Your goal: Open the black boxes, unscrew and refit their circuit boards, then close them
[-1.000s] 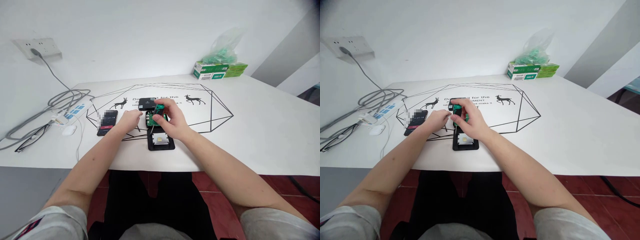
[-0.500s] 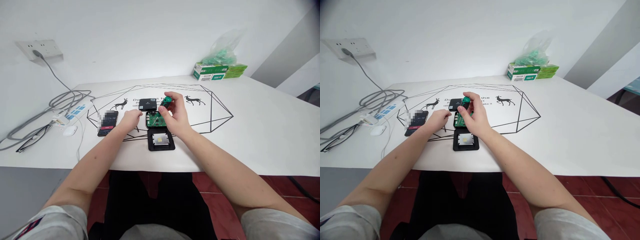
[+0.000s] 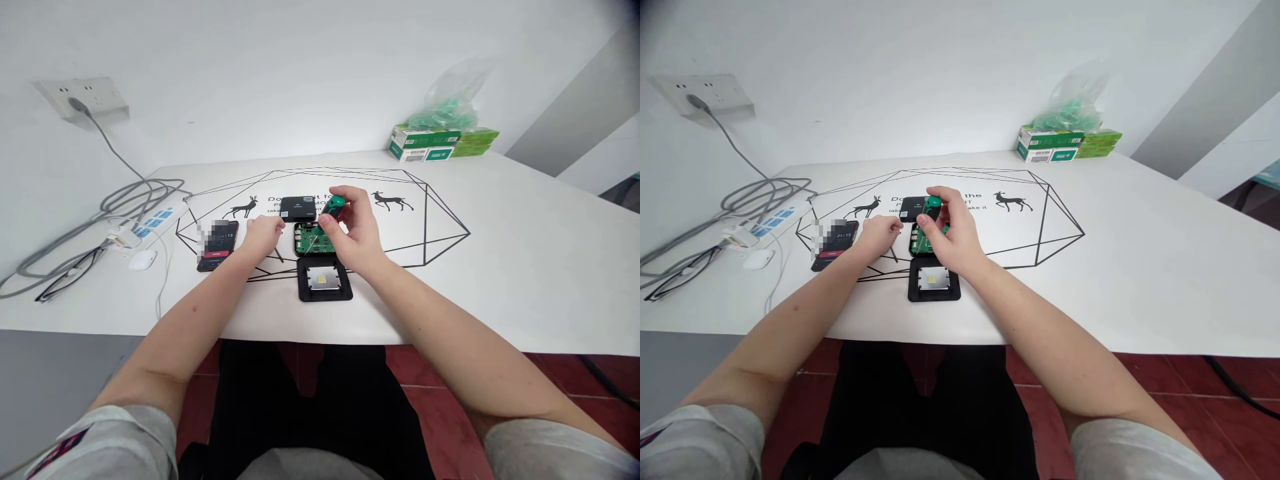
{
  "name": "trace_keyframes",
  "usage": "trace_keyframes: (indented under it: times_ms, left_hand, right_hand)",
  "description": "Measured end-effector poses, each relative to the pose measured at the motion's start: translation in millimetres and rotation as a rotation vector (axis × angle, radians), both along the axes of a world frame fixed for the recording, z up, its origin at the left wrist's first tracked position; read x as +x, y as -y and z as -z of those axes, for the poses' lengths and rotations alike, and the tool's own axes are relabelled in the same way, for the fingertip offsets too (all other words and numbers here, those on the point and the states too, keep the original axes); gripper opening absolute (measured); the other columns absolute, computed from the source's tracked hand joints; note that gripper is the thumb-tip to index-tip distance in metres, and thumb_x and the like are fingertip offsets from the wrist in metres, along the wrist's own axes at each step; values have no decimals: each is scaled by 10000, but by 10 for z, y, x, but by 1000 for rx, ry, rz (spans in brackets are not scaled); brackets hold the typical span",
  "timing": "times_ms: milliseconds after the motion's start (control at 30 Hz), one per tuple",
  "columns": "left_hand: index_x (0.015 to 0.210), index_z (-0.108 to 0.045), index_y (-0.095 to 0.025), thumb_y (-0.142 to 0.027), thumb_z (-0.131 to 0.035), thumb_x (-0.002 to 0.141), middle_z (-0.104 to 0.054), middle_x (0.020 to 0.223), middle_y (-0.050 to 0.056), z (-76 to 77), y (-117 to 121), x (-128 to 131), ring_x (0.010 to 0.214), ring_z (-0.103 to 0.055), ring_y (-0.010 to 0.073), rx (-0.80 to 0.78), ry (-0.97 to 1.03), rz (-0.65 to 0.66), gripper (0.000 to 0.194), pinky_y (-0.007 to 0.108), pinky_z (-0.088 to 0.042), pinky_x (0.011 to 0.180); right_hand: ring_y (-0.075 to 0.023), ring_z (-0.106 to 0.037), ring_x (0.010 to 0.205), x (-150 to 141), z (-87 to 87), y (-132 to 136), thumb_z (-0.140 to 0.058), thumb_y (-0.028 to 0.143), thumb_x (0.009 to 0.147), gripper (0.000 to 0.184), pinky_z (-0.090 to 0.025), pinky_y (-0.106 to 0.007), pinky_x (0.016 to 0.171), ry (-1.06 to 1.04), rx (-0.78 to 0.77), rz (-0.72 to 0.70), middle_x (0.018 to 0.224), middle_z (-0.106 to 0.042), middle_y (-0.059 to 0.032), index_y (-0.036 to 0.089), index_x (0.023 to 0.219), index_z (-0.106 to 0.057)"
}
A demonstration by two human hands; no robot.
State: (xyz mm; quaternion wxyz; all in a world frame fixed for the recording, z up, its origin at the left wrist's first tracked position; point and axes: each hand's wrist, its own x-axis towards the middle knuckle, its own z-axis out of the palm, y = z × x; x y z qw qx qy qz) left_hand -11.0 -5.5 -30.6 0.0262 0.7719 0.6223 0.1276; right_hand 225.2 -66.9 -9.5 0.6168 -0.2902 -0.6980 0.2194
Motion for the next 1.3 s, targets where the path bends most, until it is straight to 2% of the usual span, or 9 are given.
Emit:
trace_keyframes:
  times_ms: [100,267,533,733,900,1067,1200,1300]
  left_hand:
    - [1116,-805,-270,-182,-513,1028,-831,1163,93,27,-19,-5,1206,-669,343,-3,-25,14,318,532,-457,1070]
    - [986,-818,-270,-242,-544,1036,-807,1154,125,71,-66,-16,1242,-597,392,-5,-57,3,280,562,-466,1030]
    - [996,-786,-236,-175,-501,1038,-779,1168,136,34,-25,-7,1205,-626,362,-15,-118,32,295,565,-432,1050]
    - [1081,-726,-212,-273,-434,1113,-738,1237,177,14,47,55,1233,-608,381,5,-181,44,299,563,-424,1050]
    - [987,-689,-204,-242,-443,1082,-741,1171,171,-40,106,136,1211,-620,382,-1,-136,45,266,562,-422,1050]
    - [874,-637,-212,-211,-559,996,-741,995,121,-103,158,167,1086,-662,335,-2,62,42,145,504,-445,1030]
    - [897,-672,-212,-249,-635,954,-752,967,65,-115,180,144,945,-680,256,-49,395,153,78,413,-507,952]
    - [915,-718,-197,-329,-731,909,-749,914,46,-128,193,123,869,-678,217,-196,658,217,133,374,-535,875]
  right_hand:
    - [-219,-594,783,2,9,-7,-682,619,1021,464,-545,-455,723,4,5,-9,1082,-611,-49,347,1374,-554]
    - [-222,-602,789,13,7,-12,-697,630,1007,476,-560,-468,742,7,-1,6,1079,-628,-52,337,1359,-566]
    - [-220,-616,786,20,-12,23,-697,620,1011,468,-570,-483,780,20,-11,-7,1122,-663,-61,328,1356,-579]
    - [-220,-617,775,29,-12,8,-690,590,1024,434,-544,-470,754,37,17,6,1099,-664,-55,331,1354,-577]
    - [-222,-635,791,32,-5,8,-681,579,1032,427,-562,-473,774,57,33,24,1117,-677,-58,320,1357,-584]
    - [-204,-636,784,32,-7,4,-662,597,1036,440,-577,-466,773,80,63,46,1168,-694,-60,305,1355,-581]
    - [-202,-637,786,37,-6,-29,-650,661,1022,485,-585,-449,736,59,60,85,1128,-689,-55,307,1346,-577]
    - [-205,-635,791,51,-5,-71,-658,697,1005,511,-588,-437,716,9,48,123,1073,-664,-44,314,1334,-581]
